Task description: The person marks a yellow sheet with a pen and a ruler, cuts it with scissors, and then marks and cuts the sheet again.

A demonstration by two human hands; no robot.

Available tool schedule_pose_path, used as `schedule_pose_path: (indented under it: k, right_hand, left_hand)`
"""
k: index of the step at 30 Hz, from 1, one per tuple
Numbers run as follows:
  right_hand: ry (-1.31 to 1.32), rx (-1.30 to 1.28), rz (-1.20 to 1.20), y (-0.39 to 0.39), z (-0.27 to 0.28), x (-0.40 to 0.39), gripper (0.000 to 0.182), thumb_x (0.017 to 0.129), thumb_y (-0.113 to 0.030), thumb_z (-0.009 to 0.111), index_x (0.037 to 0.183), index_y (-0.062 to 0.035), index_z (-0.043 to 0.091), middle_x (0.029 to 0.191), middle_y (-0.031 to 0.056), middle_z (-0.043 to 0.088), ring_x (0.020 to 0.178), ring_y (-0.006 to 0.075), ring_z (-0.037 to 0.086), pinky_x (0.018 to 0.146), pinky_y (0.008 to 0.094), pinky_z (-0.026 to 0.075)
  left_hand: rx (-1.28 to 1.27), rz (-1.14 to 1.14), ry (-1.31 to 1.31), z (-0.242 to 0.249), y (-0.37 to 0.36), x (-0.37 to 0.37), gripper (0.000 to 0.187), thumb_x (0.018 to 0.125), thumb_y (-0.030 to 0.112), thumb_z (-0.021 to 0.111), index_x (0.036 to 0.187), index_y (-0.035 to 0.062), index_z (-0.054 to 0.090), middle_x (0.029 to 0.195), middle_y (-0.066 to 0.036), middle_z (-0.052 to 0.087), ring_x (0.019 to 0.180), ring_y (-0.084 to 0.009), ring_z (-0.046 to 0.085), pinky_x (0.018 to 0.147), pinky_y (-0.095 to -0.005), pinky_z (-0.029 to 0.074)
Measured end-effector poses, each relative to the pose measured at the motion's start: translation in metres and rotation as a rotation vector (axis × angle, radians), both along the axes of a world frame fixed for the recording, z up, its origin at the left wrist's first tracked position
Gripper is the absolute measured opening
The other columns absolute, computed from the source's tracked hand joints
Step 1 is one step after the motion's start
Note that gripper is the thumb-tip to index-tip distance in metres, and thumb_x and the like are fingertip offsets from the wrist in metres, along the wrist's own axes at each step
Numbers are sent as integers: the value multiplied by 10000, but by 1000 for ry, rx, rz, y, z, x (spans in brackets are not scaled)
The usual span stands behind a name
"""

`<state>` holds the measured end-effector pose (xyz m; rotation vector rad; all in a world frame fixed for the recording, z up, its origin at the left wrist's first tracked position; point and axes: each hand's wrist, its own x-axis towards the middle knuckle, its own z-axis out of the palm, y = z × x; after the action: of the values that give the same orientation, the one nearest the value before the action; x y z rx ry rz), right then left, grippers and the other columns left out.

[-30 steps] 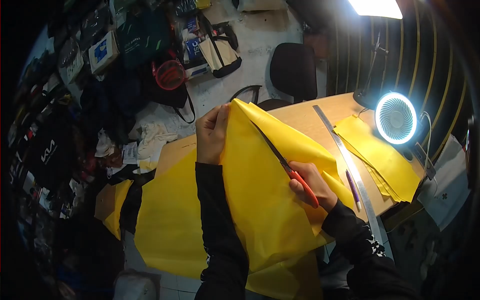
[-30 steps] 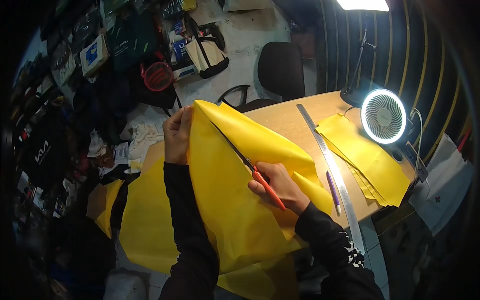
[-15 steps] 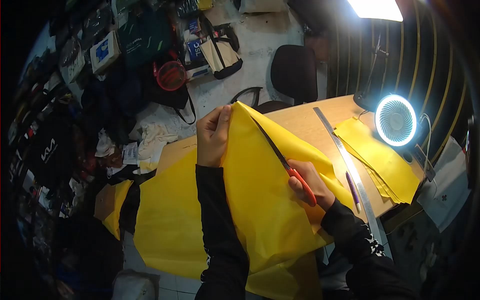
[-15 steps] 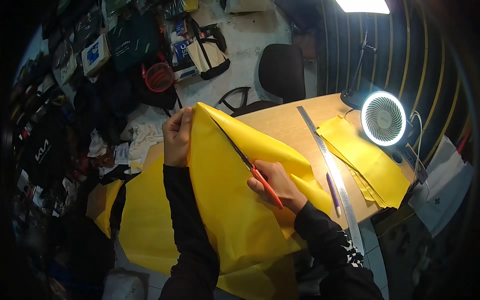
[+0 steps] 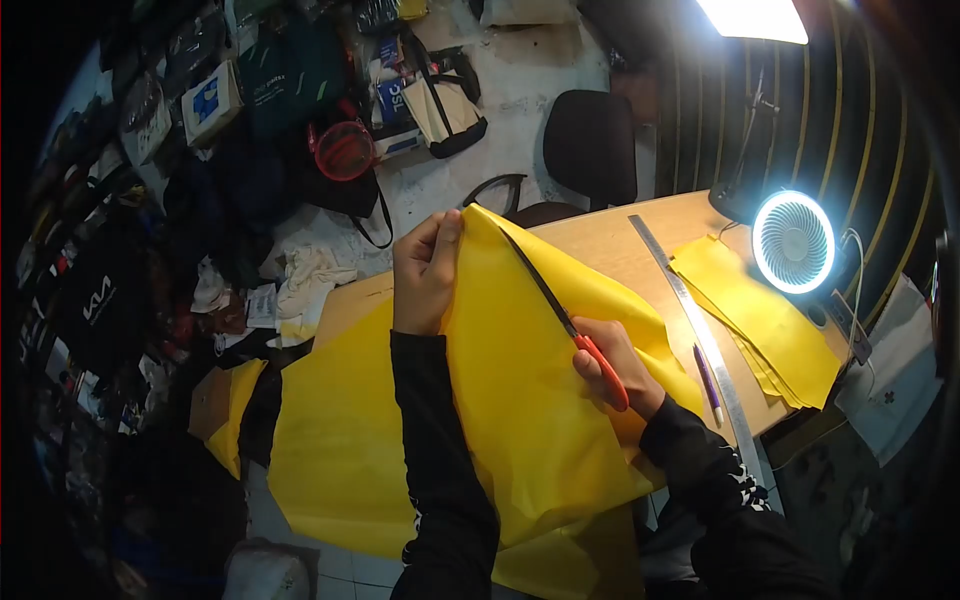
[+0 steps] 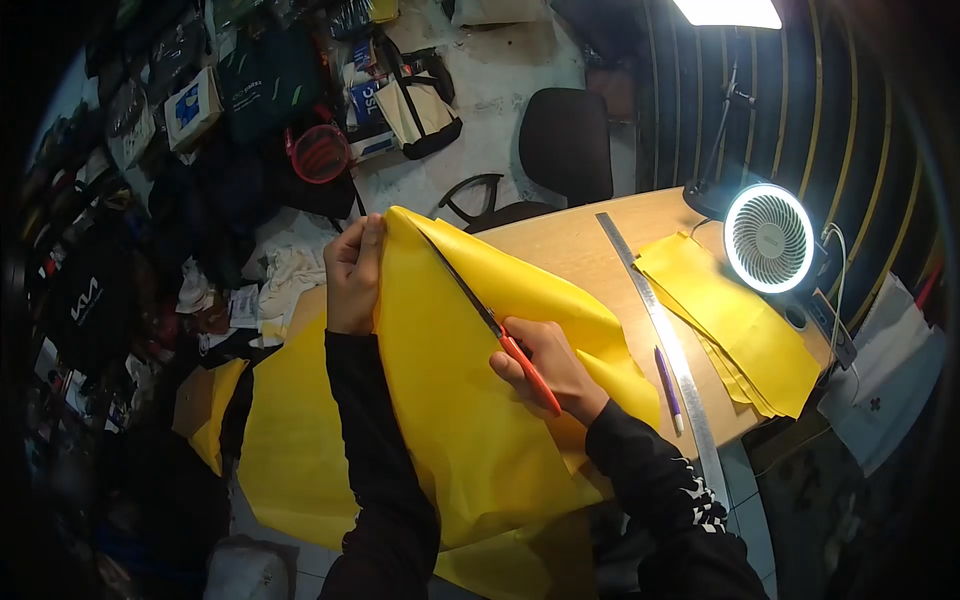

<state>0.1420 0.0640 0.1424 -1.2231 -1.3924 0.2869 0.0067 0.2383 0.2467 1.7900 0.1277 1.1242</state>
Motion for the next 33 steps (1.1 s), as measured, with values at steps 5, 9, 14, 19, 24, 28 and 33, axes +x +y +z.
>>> schedule_pose_path:
  k: [5, 9, 14, 19, 24, 28, 33]
  right_hand:
    - [-32, 1, 5, 4, 7, 5, 651, 840, -602, 589, 657, -12, 387, 532, 87, 348, 488, 206, 328, 472, 351, 306]
    - [-32, -8, 20, 4, 12, 7, 653, 840, -608, 586, 660, -6, 410, 529, 89, 354, 486, 206, 342, 473, 350, 317]
    - [-22, -17, 20, 2, 14, 7, 649, 847, -604, 583, 650, -8, 417, 523, 84, 352, 482, 188, 343, 465, 345, 317]
    - [15, -26, 21, 3, 10, 8, 649, 851, -600, 586, 637, -13, 409, 517, 66, 339, 484, 159, 324, 452, 332, 304]
    - [7, 6, 42, 9, 4, 12, 677, 843, -639, 576, 637, -19, 402, 521, 52, 343, 488, 151, 322, 452, 324, 300]
    - [28, 31, 75, 11, 10, 13, 682, 844, -652, 567, 641, -20, 410, 530, 34, 333, 499, 135, 321, 453, 314, 298]
    - [31, 10, 80, 12, 10, 15, 679, 855, -644, 559, 643, -15, 419, 538, 26, 328, 507, 122, 325, 454, 308, 302]
  left_hand:
    - [-3, 10, 22, 2, -3, -2, 325, 1006, 270, 519, 866, 3, 642, 704, 50, 566, 636, 0, 455, 571, -179, 346]
    - [-11, 7, 12, 4, -4, -1, 331, 1006, 272, 518, 852, 4, 636, 705, 47, 570, 640, -1, 465, 570, -180, 354]
    - [-15, -22, -5, 3, -3, -1, 314, 1009, 258, 512, 864, 5, 632, 709, 42, 574, 637, -4, 472, 573, -180, 366]
    - [4, -31, -3, 7, -8, -2, 300, 1011, 247, 507, 885, 4, 630, 708, 42, 568, 631, -3, 466, 573, -179, 366]
    - [4, -45, -6, 7, -8, -1, 303, 1011, 251, 506, 887, 6, 637, 709, 42, 569, 630, -1, 463, 572, -181, 367]
    - [8, -42, 13, 6, -8, 0, 309, 1011, 257, 507, 888, 9, 642, 714, 42, 574, 629, -2, 465, 570, -181, 370]
    - [2, -44, 20, 7, -9, -1, 312, 1011, 260, 506, 896, 6, 645, 714, 42, 578, 630, -2, 469, 570, -181, 371]
